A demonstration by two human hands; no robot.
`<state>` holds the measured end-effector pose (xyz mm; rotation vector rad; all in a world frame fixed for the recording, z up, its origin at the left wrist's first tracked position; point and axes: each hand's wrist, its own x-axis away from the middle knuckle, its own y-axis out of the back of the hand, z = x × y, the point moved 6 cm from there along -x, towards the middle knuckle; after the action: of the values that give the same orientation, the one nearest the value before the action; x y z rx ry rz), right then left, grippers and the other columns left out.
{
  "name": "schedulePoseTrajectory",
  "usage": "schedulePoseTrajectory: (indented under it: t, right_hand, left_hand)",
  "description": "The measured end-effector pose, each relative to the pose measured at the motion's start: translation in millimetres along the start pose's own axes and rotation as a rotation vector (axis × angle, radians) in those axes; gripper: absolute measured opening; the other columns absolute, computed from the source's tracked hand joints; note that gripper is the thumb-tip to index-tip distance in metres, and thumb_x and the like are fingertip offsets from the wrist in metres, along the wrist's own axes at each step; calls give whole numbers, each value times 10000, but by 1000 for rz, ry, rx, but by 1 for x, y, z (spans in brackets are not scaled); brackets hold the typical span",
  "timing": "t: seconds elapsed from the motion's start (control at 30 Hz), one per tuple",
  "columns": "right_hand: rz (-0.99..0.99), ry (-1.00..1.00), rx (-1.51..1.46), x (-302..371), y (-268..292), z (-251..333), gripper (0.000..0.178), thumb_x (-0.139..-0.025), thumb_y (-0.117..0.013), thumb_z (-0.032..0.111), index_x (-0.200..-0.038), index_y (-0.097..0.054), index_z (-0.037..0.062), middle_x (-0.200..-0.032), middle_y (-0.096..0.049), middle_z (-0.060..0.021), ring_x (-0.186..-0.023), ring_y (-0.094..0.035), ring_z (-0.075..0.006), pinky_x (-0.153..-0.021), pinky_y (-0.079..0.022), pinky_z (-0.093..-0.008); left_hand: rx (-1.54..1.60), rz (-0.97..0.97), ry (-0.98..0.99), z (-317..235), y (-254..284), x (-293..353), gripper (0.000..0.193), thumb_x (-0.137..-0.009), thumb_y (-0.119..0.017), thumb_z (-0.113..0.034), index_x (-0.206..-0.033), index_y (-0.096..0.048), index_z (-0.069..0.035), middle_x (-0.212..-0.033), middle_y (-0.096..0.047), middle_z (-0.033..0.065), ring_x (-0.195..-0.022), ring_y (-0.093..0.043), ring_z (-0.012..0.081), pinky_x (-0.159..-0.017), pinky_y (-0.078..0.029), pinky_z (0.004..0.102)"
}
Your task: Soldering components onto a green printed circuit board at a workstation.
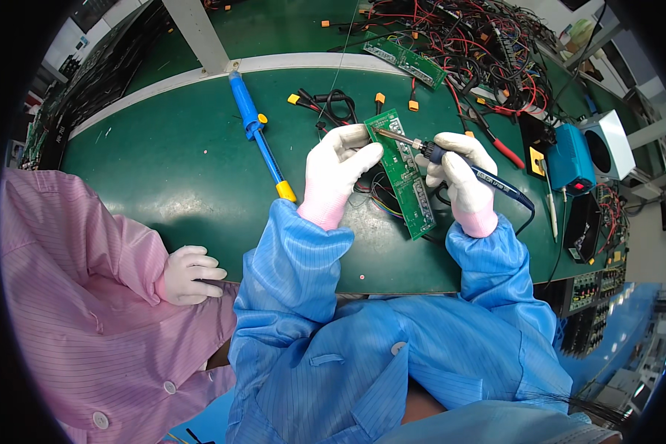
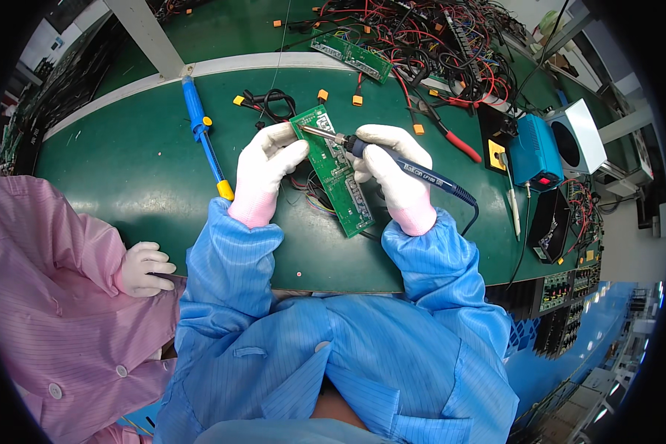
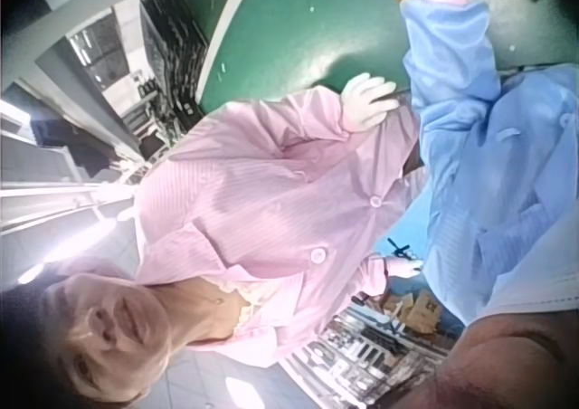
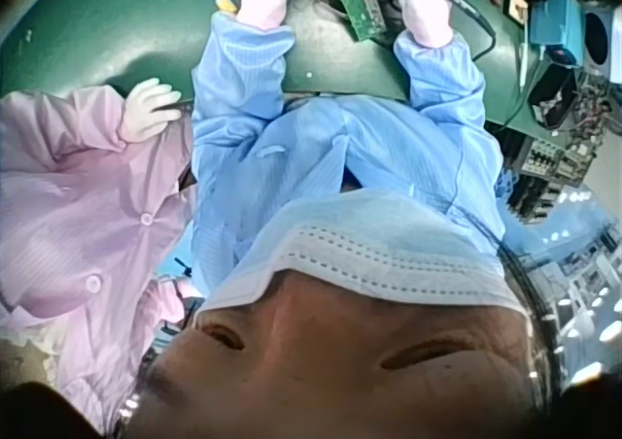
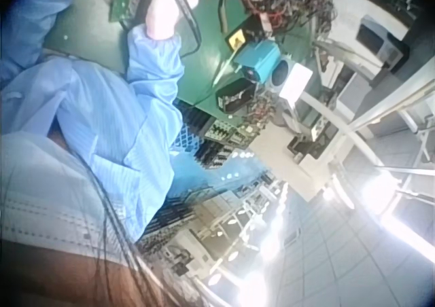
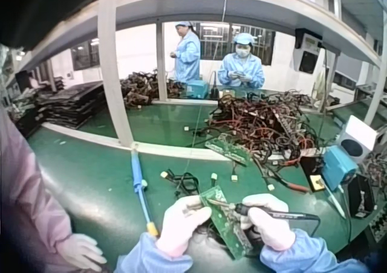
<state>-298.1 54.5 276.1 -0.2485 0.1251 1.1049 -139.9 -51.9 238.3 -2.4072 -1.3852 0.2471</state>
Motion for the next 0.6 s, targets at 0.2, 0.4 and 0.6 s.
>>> schedulePoseTrajectory:
  t: [0.2,0.4,0.6]
  right_hand:
    - [-4,-7,2,-2,4,-4,305,-884,-562,118,-1140,-539,-48,-778,-602,-148,-682,-644,-226,-593,-523,-257]
    - [52,-34,-89,-5,10,-12,300,-886,-557,101,-1146,-537,-47,-823,-603,-156,-754,-668,-265,-563,-508,-243]
    - [13,-78,-115,-6,12,-15,295,-889,-549,96,-1149,-537,-44,-816,-604,-151,-724,-661,-252,-583,-514,-251]
  left_hand:
    - [5,-5,7,-1,-1,0,412,-789,-681,-35,-1158,-544,85,-1065,-623,180,-865,-600,162,-777,-494,249]
    - [2,1,-6,-1,-1,0,420,-783,-682,-29,-1164,-543,81,-1065,-625,181,-882,-606,175,-795,-496,260]
    - [3,-6,12,-1,-2,-1,404,-776,-673,-13,-1150,-548,74,-1062,-626,179,-890,-609,178,-805,-496,264]
